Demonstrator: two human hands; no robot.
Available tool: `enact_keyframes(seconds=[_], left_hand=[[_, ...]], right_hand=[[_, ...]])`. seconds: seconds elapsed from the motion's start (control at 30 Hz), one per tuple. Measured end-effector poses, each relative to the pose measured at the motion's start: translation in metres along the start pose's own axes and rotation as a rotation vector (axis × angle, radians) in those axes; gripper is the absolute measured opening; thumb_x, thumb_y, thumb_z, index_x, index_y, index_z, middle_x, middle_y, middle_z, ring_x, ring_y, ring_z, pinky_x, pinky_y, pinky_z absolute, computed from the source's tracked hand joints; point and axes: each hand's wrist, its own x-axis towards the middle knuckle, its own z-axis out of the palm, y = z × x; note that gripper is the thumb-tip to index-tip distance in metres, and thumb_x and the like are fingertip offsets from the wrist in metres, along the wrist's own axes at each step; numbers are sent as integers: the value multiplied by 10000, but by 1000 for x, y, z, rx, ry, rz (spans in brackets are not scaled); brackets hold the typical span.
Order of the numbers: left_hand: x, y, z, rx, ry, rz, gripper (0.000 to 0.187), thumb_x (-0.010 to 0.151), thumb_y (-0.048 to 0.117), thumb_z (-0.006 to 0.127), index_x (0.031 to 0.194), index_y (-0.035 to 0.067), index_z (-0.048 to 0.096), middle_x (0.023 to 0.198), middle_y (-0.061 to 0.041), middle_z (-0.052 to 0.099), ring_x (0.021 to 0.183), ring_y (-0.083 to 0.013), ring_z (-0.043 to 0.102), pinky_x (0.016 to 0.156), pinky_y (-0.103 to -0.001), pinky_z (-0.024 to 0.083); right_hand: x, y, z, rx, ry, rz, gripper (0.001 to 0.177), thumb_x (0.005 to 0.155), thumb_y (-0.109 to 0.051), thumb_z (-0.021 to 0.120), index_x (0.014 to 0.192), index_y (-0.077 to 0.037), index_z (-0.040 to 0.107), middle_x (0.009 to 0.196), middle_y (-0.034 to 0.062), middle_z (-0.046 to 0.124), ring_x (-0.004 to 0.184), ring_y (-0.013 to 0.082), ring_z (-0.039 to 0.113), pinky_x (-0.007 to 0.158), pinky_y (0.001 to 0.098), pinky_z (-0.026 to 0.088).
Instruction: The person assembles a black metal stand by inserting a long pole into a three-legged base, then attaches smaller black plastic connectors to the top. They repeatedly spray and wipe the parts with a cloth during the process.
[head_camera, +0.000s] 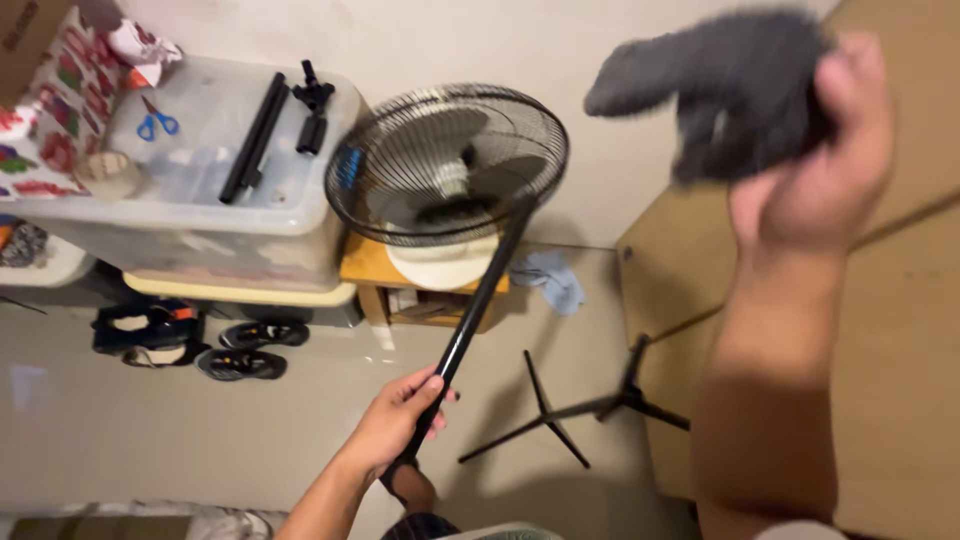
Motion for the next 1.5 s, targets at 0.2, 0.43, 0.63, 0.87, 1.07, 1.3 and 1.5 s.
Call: enact_keyframes(seconds=[0.2,0.43,0.63,0.87,1.07,1.3,1.5], left_hand=[[-40,-4,105,-118,17,252,364,1041,250,526,1270,-11,635,1048,-36,735,960,-96,672,906,-232,538],[-70,-21,216,-354,-26,341,360,1057,209,508,1361,33,591,1152,-27,656,964,-93,611,853,-264,495],[-90,-41,254,-295,-76,281,371,1024,186,465,1367,80,559,1178,9,656,906,-102,575,818,-261,490],[-88,-70,270,-110,-175,309,389,1057,238,474,1416,96,526,1145,-17,603,991,-80,527,903,-241,445],[-98,-79,272,24,-296,254,407,1069,306,448,1387,66,526,1186,-46,618,1105,-113,577,987,-267,462],[-108,-102,267,-48,-418,124,575,1045,450,369,1442,60,518,1319,-6,638,1212,-106,588,1063,-259,443],[-116,-125,262,193,-435,98,583,990,433,587,1439,73,497,1252,-51,655,1123,-116,622,962,-270,513]], right_hand=[[-169,-60,-7,-35,172,307,68,1017,-17,533,963,-54,515,991,27,533,965,171,542,961,371,488],[-349,-35,13,12,216,763,366,1042,-184,510,1337,22,574,1270,86,614,1195,140,570,1051,296,437],[-388,-49,-5,-144,285,715,438,987,-107,564,1411,-42,475,1311,76,589,1214,127,555,1052,289,433],[-399,-72,-35,-123,252,877,457,899,-2,550,1355,11,578,1105,57,687,977,113,639,873,280,517],[-423,-68,-38,-48,387,793,328,1006,-126,562,1275,53,617,1049,54,693,935,103,633,844,268,517],[-417,-72,-53,-110,433,703,280,963,-119,629,1219,-7,621,1016,46,699,904,104,657,829,271,534],[-427,-74,-76,-261,469,662,203,1000,-153,633,1147,-16,610,943,37,661,844,110,627,753,281,520]])
